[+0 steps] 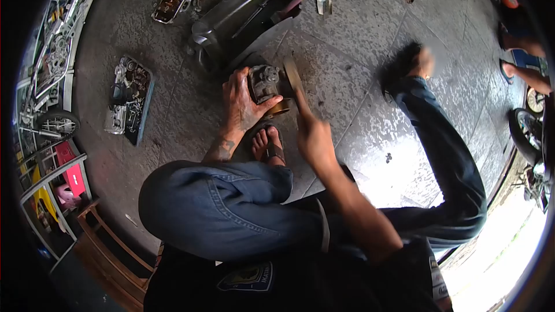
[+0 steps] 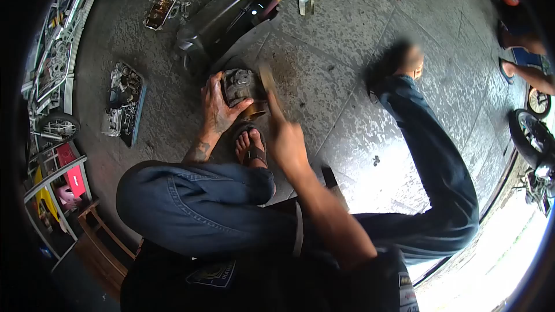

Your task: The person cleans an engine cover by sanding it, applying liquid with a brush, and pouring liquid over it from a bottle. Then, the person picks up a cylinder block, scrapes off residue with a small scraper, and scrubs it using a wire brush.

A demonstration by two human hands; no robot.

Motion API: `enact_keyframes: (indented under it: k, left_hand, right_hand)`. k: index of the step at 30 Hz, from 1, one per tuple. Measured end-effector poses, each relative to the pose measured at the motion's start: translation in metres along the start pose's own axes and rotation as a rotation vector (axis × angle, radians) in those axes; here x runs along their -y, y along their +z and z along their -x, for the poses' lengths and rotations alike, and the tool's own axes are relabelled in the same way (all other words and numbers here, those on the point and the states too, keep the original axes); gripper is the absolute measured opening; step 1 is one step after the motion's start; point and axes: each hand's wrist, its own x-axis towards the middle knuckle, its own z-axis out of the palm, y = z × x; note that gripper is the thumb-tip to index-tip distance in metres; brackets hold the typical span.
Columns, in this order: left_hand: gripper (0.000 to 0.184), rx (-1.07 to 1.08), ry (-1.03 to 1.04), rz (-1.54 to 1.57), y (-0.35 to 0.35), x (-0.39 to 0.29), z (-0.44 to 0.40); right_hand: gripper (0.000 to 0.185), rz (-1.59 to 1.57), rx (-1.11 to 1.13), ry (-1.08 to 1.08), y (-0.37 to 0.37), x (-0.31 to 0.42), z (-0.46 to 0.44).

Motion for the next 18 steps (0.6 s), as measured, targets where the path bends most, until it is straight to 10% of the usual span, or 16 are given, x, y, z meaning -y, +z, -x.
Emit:
enact_keyframes:
  k: [3, 6, 11, 18]
  left_hand:
    - [0.097, 0.031, -0.026, 0.054, 0.006, 0.007, 0.006]
    - [0.097, 0.000, -0.027, 0.080, 0.005, 0.009, 0.004]
    - [0.097, -0.024, -0.037, 0.047, 0.002, 0.002, -0.002]
    - [0.096, -0.004, -0.041, -0.007, 0.002, -0.002, 0.001]
  right_hand:
    - [0.056, -0.084, -0.159, -0.145, 0.011, -0.016, 0.000]
    - [0.056, -0.034, 0.164, 0.226, 0.003, 0.004, -0.068]
    - [0.059, -0.038, -0.192, -0.256, 0.003, -0.001, -0.010]
    - [0.060, -0.041, -0.019, -0.041, 0.005, -0.002, -0.023]
